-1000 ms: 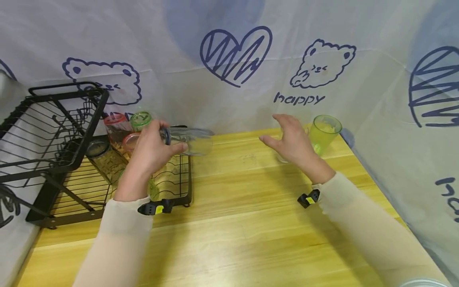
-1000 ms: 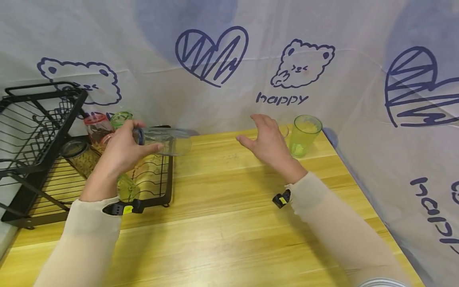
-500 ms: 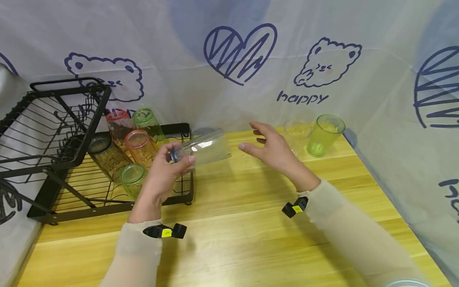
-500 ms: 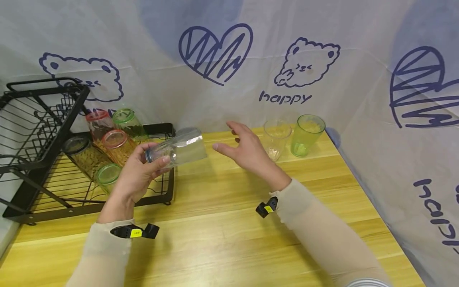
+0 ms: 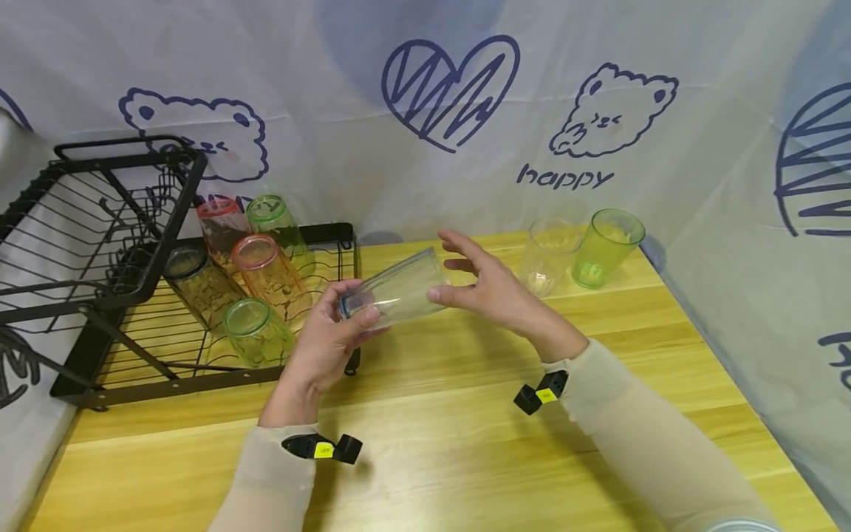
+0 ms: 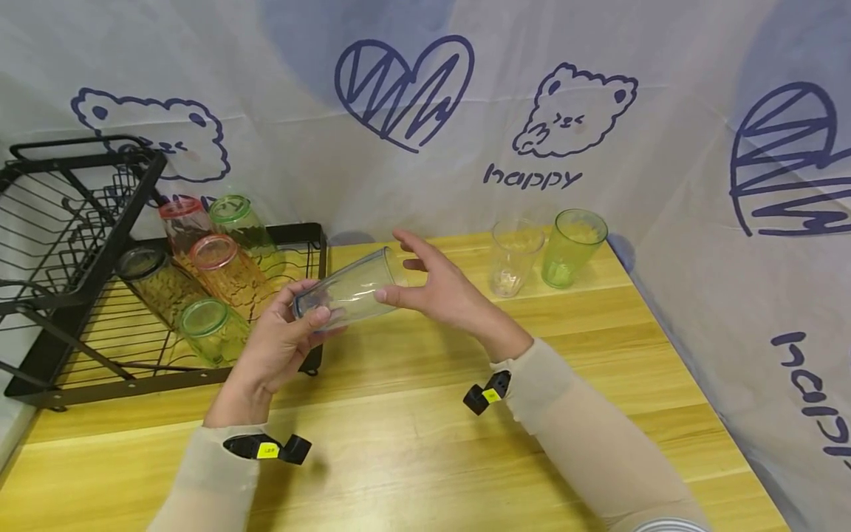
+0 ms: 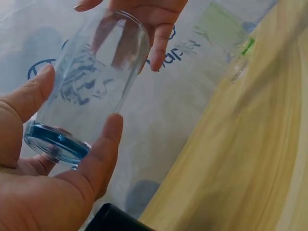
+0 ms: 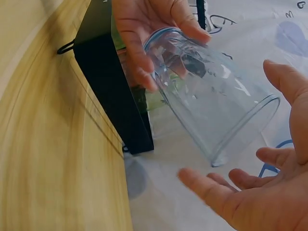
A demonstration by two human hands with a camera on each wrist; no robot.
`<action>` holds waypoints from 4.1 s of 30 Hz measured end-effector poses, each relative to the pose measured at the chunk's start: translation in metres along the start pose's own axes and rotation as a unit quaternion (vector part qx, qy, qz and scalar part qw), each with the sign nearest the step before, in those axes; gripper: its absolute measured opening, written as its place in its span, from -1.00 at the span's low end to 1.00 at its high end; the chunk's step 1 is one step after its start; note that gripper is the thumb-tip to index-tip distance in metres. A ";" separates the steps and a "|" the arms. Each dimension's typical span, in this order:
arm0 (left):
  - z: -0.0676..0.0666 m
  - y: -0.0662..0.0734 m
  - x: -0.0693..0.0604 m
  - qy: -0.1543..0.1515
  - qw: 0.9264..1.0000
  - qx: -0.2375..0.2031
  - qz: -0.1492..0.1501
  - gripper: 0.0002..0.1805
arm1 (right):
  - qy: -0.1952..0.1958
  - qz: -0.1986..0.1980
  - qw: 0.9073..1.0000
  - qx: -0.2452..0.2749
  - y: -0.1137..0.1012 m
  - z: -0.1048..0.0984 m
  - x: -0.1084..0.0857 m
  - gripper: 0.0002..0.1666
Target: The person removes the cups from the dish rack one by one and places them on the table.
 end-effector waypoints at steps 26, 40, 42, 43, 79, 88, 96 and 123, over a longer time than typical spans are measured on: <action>0.007 -0.011 0.001 -0.045 0.999 -0.027 0.004 -0.52 | 0.002 -0.019 1.000 0.022 0.002 0.005 -0.009 -0.08; 0.010 -0.003 -0.010 0.036 0.973 0.229 -0.008 -0.28 | 0.037 0.009 0.997 -0.066 -0.002 -0.008 -0.013 -0.08; 0.010 0.000 -0.014 0.060 0.956 0.286 0.000 -0.33 | 0.045 0.013 0.995 -0.091 -0.004 -0.014 -0.013 -0.06; 0.010 0.001 -0.015 0.073 0.944 0.322 0.004 -0.35 | 0.050 0.015 0.993 -0.106 -0.005 -0.016 -0.013 -0.05; 0.003 -0.019 -0.023 0.107 0.804 0.584 -0.013 -0.45 | 0.052 0.150 0.884 -0.440 0.020 -0.049 0.038 -0.03; 0.003 -0.018 -0.023 0.107 0.803 0.586 -0.019 -0.46 | 0.038 0.159 0.883 -0.440 0.017 -0.049 0.039 0.00; 0.003 -0.018 -0.023 0.106 0.802 0.587 -0.018 -0.47 | 0.021 0.172 0.887 -0.427 0.014 -0.054 0.040 -0.03; 0.003 -0.017 -0.023 0.107 0.805 0.583 -0.031 -0.46 | 0.007 0.191 0.898 -0.397 0.018 -0.062 0.038 0.07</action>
Point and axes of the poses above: each hand's wrist, its own x-axis towards the middle knuckle, its own z-axis out of the palm, y = z × x, the point moved 1 cm from there along x, towards the middle knuckle, and after that the axes turned 10 degrees about -y, right-handed, at the moved point
